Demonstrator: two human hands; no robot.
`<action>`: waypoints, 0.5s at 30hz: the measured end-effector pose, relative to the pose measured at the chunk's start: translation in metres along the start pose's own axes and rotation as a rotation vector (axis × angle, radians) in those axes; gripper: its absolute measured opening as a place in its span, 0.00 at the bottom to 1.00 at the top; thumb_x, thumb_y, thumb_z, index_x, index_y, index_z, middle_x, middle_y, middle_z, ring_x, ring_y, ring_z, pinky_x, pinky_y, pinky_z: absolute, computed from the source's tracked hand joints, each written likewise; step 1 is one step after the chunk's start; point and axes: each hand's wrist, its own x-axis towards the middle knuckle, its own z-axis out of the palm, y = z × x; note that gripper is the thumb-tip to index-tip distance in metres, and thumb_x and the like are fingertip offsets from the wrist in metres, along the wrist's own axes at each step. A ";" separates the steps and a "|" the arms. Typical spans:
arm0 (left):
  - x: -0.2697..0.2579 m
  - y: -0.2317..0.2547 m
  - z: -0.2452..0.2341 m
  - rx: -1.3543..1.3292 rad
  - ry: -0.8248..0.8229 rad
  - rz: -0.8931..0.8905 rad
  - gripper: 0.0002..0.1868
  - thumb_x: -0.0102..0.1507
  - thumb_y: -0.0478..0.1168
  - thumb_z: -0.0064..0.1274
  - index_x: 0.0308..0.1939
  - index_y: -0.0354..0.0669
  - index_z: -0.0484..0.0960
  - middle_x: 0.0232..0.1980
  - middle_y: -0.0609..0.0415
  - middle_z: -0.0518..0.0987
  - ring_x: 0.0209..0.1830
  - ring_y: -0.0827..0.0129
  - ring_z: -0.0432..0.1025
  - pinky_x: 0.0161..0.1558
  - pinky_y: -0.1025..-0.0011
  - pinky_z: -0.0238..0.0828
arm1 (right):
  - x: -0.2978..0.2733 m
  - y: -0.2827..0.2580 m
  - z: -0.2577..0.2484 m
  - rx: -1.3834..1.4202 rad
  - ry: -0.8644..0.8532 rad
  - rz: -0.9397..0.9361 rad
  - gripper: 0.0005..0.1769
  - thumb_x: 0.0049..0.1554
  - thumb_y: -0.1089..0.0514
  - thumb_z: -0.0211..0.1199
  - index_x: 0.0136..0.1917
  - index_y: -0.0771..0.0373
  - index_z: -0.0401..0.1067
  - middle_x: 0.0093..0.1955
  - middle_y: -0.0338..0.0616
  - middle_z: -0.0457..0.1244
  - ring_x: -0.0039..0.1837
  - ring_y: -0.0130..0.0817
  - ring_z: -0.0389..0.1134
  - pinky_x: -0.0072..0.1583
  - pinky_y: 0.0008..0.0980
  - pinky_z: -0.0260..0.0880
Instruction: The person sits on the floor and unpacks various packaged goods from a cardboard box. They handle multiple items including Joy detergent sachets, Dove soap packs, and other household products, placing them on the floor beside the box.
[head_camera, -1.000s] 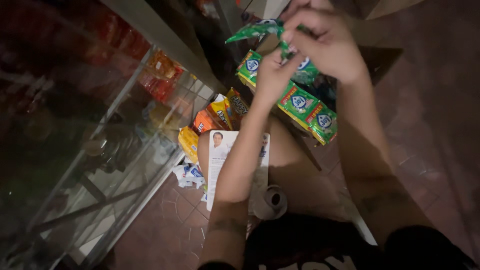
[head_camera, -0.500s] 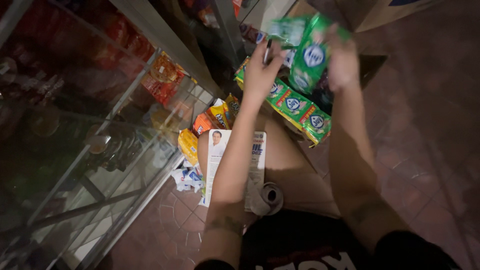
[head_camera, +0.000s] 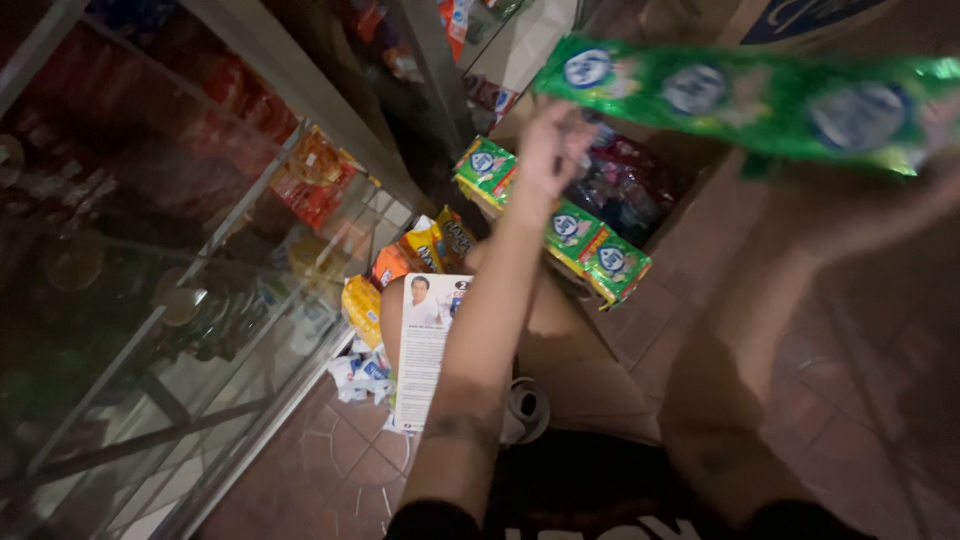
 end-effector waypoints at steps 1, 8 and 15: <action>0.005 0.010 0.000 0.027 -0.057 0.058 0.16 0.65 0.30 0.51 0.57 0.45 0.74 0.31 0.56 0.73 0.20 0.75 0.65 0.32 0.72 0.72 | 0.000 -0.010 -0.012 -0.016 0.071 -0.006 0.39 0.65 0.32 0.51 0.75 0.63 0.61 0.70 0.55 0.61 0.73 0.51 0.64 0.70 0.57 0.67; 0.000 0.040 0.027 -0.091 -0.204 0.089 0.13 0.64 0.31 0.53 0.52 0.40 0.72 0.37 0.58 0.75 0.21 0.79 0.58 0.29 0.78 0.60 | -0.084 0.016 -0.053 -0.452 0.367 -0.021 0.45 0.64 0.33 0.51 0.81 0.57 0.40 0.70 0.57 0.56 0.74 0.52 0.62 0.76 0.57 0.66; -0.032 0.075 -0.018 0.170 0.158 0.067 0.18 0.63 0.37 0.57 0.55 0.47 0.72 0.32 0.66 0.74 0.17 0.83 0.56 0.26 0.80 0.57 | -0.203 0.096 -0.091 -0.584 0.469 0.408 0.36 0.69 0.41 0.58 0.78 0.69 0.59 0.76 0.49 0.60 0.77 0.44 0.59 0.74 0.38 0.60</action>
